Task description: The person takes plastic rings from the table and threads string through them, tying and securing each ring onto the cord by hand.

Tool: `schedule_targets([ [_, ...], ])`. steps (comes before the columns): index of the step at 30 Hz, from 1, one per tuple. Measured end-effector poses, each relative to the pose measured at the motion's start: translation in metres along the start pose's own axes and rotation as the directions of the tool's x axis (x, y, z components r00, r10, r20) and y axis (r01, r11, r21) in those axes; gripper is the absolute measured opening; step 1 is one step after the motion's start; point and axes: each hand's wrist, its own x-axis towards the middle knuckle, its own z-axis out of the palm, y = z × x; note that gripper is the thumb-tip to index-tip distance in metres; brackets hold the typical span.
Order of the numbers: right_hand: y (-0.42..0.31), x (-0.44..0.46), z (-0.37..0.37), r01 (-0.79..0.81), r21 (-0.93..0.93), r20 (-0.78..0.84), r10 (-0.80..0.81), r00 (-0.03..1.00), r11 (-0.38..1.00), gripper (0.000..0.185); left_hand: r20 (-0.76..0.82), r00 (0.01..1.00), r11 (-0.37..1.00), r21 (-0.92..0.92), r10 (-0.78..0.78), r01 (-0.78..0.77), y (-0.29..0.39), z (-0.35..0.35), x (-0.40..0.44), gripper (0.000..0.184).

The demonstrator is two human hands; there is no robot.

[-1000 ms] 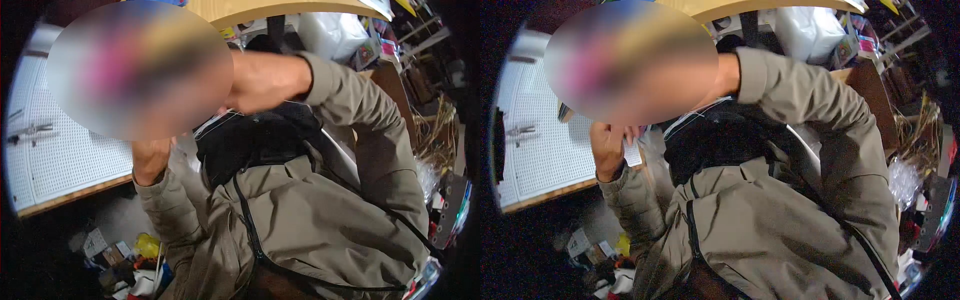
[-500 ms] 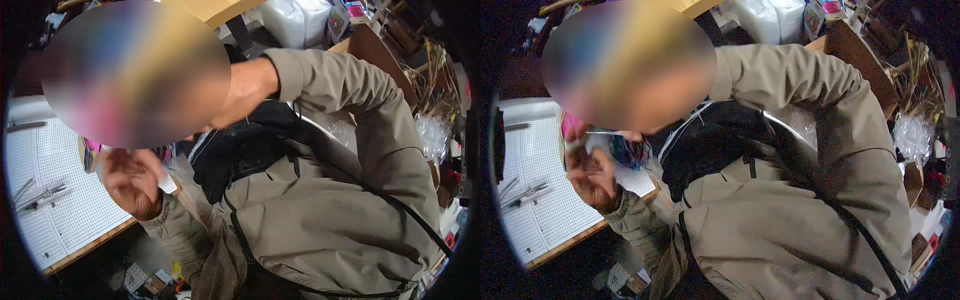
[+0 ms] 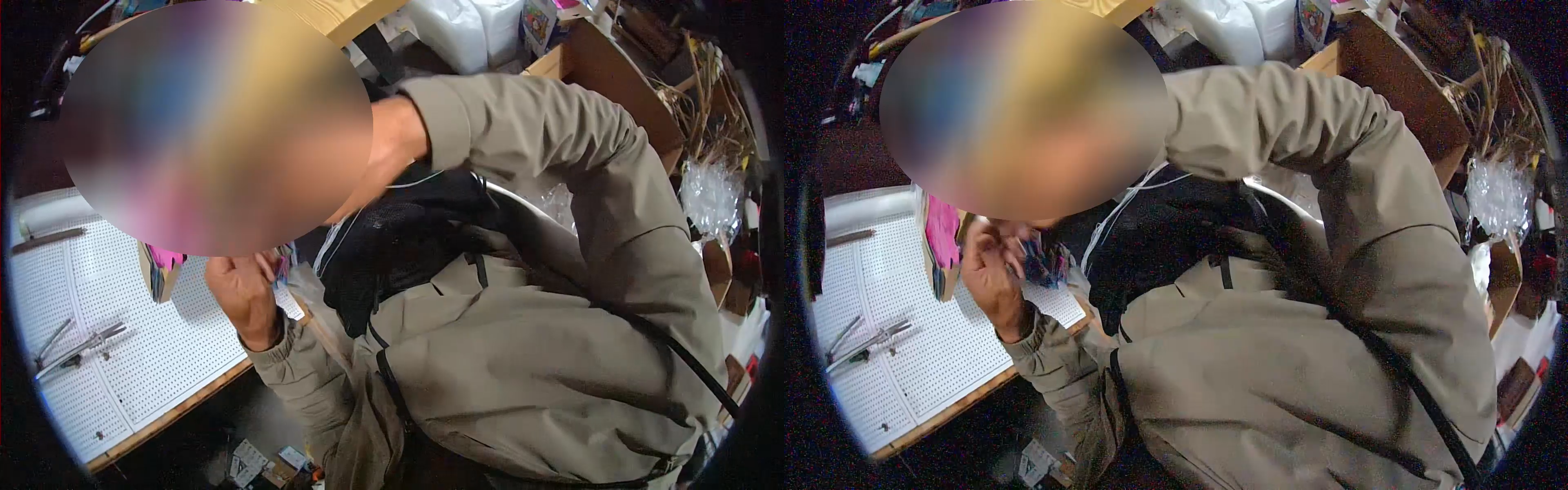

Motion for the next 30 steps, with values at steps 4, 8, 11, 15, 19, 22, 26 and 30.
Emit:
schedule_targets([
  [4,-0.013,0.007,-0.026,-0.107,-0.154,0.057,0.117,0.991,0.982,0.017,0.337,0.935,0.962,0.274,-0.11,0.014,0.014,-0.006,-0.008,0.041],
  [8,-0.012,0.002,-0.019,-0.233,-0.107,0.07,0.241,0.968,0.967,0.014,0.404,0.911,0.994,-0.098,0.083,-0.048,-0.001,-0.018,-0.019,0.037],
  [11,0.018,-0.014,0.0,-0.023,-0.224,0.083,0.043,0.996,0.974,0.007,0.176,0.974,0.884,-0.465,0.141,-0.044,0.009,-0.014,-0.019,0.028],
  [15,-0.016,-0.008,0.01,-0.195,-0.283,0.228,0.263,0.938,0.939,0.004,-0.107,0.992,0.97,0.241,0.062,-0.035,-0.001,-0.003,0.001,0.028],
  [19,-0.017,-0.004,-0.009,-0.155,-0.26,-0.025,0.154,0.988,0.953,0.007,0.383,0.902,0.98,0.082,-0.199,0.182,-0.002,-0.011,-0.018,0.032],
  [22,-0.003,-0.019,0.002,-0.206,-0.253,0.14,0.246,0.959,0.945,0.007,0.105,0.99,0.917,-0.379,-0.094,0.127,0.02,0.006,-0.027,0.027],
  [26,-0.022,-0.007,0.012,-0.195,-0.299,0.093,0.232,0.968,0.934,0.006,0.169,0.98,0.915,0.402,-0.104,0.028,0.011,-0.005,-0.013,0.026],
  [30,-0.018,0.0,-0.001,-0.232,-0.306,0.021,0.25,0.968,0.923,0.009,0.433,0.892,0.957,-0.18,-0.129,0.226,0.025,-0.02,-0.033,0.022],
])
